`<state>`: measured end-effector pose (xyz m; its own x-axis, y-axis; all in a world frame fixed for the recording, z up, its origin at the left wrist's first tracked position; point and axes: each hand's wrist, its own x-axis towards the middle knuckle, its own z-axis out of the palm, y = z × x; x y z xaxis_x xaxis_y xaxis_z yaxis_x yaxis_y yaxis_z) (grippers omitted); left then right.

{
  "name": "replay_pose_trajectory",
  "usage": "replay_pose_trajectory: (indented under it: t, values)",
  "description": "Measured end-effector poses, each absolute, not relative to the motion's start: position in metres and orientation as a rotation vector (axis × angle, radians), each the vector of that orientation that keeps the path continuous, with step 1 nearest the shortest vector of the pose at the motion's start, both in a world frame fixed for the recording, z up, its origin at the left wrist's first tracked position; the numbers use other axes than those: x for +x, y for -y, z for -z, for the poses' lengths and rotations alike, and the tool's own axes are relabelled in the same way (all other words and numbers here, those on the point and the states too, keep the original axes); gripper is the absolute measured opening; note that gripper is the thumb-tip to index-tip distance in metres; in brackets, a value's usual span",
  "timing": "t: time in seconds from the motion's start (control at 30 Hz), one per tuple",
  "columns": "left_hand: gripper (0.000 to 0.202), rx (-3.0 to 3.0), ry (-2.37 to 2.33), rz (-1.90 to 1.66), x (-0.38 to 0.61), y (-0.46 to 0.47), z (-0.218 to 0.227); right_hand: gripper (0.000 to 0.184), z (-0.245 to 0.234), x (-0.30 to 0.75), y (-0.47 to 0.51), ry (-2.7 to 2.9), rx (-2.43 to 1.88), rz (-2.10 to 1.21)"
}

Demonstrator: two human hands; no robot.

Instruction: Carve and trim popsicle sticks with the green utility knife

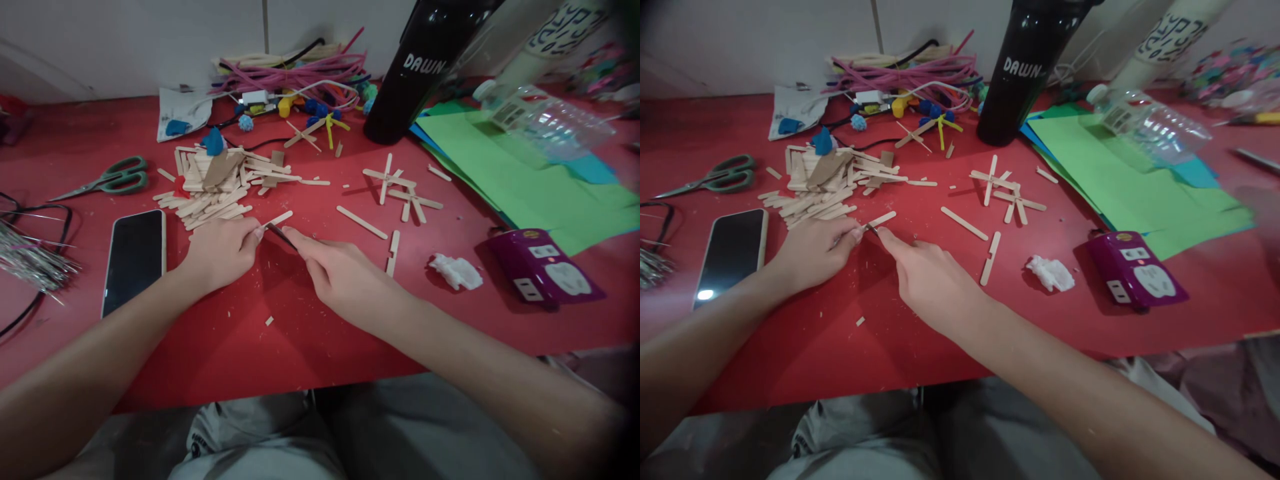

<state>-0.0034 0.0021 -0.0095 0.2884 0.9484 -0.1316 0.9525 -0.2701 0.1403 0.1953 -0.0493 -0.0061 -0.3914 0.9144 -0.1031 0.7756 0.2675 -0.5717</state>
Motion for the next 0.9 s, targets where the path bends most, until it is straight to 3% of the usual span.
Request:
replay_pose_trajectory:
  t: [0.9]
  values:
    - [0.031,2.35,-1.781,0.097,-0.0014,-0.0024,0.0048,0.055,0.0088,0.1974,0.0515,2.225,-1.512,-0.814]
